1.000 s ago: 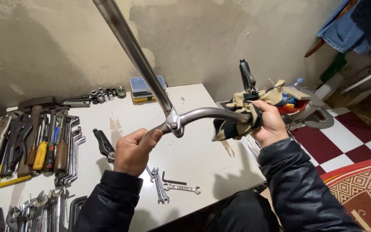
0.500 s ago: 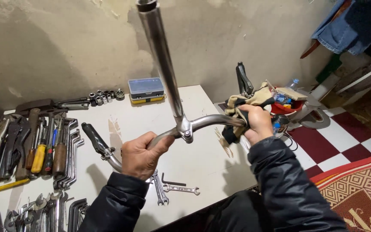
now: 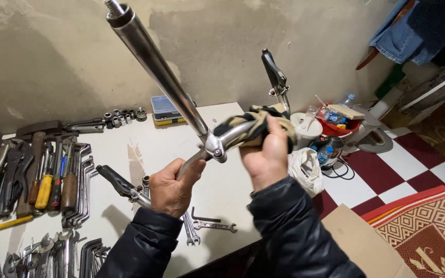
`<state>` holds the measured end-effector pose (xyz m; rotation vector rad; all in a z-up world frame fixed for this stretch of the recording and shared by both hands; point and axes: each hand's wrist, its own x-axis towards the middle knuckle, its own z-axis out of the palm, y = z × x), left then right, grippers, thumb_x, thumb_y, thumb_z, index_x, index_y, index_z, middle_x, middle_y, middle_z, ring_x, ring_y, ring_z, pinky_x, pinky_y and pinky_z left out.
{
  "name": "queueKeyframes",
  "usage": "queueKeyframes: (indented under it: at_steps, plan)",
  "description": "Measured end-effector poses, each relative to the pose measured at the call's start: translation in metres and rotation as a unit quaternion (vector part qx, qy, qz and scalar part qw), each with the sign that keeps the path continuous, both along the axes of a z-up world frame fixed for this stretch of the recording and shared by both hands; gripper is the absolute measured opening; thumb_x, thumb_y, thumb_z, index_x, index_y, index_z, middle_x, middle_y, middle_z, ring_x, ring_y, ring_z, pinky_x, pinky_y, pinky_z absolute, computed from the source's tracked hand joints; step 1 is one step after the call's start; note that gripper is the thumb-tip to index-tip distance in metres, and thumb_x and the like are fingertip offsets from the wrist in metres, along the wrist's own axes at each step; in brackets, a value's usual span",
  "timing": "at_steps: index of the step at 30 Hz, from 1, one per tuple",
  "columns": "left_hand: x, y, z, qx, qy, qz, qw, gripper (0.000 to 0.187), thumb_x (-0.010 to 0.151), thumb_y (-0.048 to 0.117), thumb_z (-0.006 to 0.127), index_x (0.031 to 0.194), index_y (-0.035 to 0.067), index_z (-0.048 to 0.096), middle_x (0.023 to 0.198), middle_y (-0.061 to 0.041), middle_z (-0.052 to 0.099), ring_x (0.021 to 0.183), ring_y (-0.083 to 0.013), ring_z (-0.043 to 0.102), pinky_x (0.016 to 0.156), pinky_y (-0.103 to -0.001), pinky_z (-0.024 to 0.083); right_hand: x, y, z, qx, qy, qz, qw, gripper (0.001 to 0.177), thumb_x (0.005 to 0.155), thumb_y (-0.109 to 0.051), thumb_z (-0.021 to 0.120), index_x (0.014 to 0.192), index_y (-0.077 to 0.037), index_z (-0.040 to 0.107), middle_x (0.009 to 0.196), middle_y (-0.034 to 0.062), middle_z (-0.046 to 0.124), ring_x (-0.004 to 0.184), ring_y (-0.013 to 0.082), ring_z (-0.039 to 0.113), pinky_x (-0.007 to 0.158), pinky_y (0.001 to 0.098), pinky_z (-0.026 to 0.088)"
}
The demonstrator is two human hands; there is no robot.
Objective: The person wipes a silver bicycle handlebar with a cloth, cleaning the stem and curved sections. They then place the handlebar on a nearby surface and wipe the white table with the same cloth.
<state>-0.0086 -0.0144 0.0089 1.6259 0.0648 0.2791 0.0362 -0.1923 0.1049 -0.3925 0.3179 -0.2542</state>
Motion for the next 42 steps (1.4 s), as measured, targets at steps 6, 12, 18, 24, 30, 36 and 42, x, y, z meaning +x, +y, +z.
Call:
queueKeyframes:
  at_steps: [6,12,18,24,30,36,42]
  plan:
    - [-0.003,0.012,0.005,0.007,0.025,0.0,1.0,0.048,0.079,0.053,0.084,0.06,0.014,0.064,0.045,-0.005,0.044,0.053,-0.0133,0.047,0.058,-0.028,0.045,-0.012,0.011,0.008,-0.013,0.025,0.078,0.997,0.025,0.087,-0.014,0.07,0.108,-0.003,0.063,0.101,0.0126,0.073,0.087,0.0266,0.073,0.084,0.042,0.062]
    - [-0.001,0.016,0.01,0.012,0.025,-0.036,0.999,0.049,0.079,0.056,0.085,0.062,0.012,0.068,0.047,-0.009,0.043,0.054,-0.0166,0.047,0.058,-0.028,0.045,0.048,-0.078,-0.039,-0.031,0.006,0.012,0.999,0.023,0.086,-0.009,0.068,0.106,0.0,0.065,0.097,0.0136,0.074,0.083,0.0274,0.075,0.082,0.0426,0.064]
    - [-0.007,0.016,0.019,-0.001,0.032,-0.03,0.999,0.047,0.08,0.053,0.082,0.06,0.014,0.065,0.047,-0.007,0.044,0.058,-0.0139,0.047,0.059,-0.029,0.044,0.039,-0.086,-0.035,-0.049,0.008,-0.04,0.998,0.02,0.083,-0.011,0.071,0.098,0.0,0.064,0.09,0.0158,0.075,0.079,0.029,0.077,0.08,0.0439,0.067]
    - [-0.006,0.006,0.01,0.011,0.033,-0.025,0.999,0.043,0.077,0.048,0.087,0.064,0.011,0.071,0.048,-0.011,0.048,0.059,-0.0146,0.051,0.06,-0.027,0.045,0.012,-0.022,-0.017,-0.021,0.015,-0.026,0.999,0.015,0.086,-0.012,0.067,0.098,-0.004,0.062,0.086,0.0076,0.071,0.075,0.0215,0.073,0.081,0.0368,0.065]
    - [-0.005,0.004,0.014,0.025,0.05,-0.025,0.998,0.044,0.077,0.053,0.084,0.062,0.015,0.067,0.048,-0.009,0.046,0.054,-0.0181,0.051,0.06,-0.031,0.048,-0.026,0.043,0.011,-0.03,-0.002,0.054,0.998,0.019,0.084,-0.013,0.073,0.098,-0.006,0.062,0.088,0.0098,0.07,0.08,0.0259,0.072,0.083,0.0463,0.064]
    - [0.007,0.009,-0.004,-0.003,0.049,-0.051,0.997,0.05,0.083,0.055,0.081,0.061,0.014,0.064,0.05,-0.004,0.044,0.058,-0.014,0.047,0.06,-0.029,0.046,-0.029,0.027,0.013,-0.069,-0.011,0.111,0.991,0.019,0.081,-0.007,0.075,0.098,-0.004,0.067,0.088,0.0122,0.072,0.079,0.0286,0.074,0.076,0.0428,0.064]
    - [-0.003,-0.001,0.009,-0.056,0.044,-0.069,0.995,0.05,0.083,0.051,0.083,0.06,0.012,0.062,0.051,-0.002,0.046,0.062,-0.0116,0.046,0.061,-0.027,0.045,-0.034,-0.002,0.035,-0.059,-0.001,0.062,0.996,0.023,0.081,-0.008,0.071,0.102,-0.001,0.063,0.09,0.0115,0.072,0.078,0.0267,0.073,0.076,0.0408,0.062]
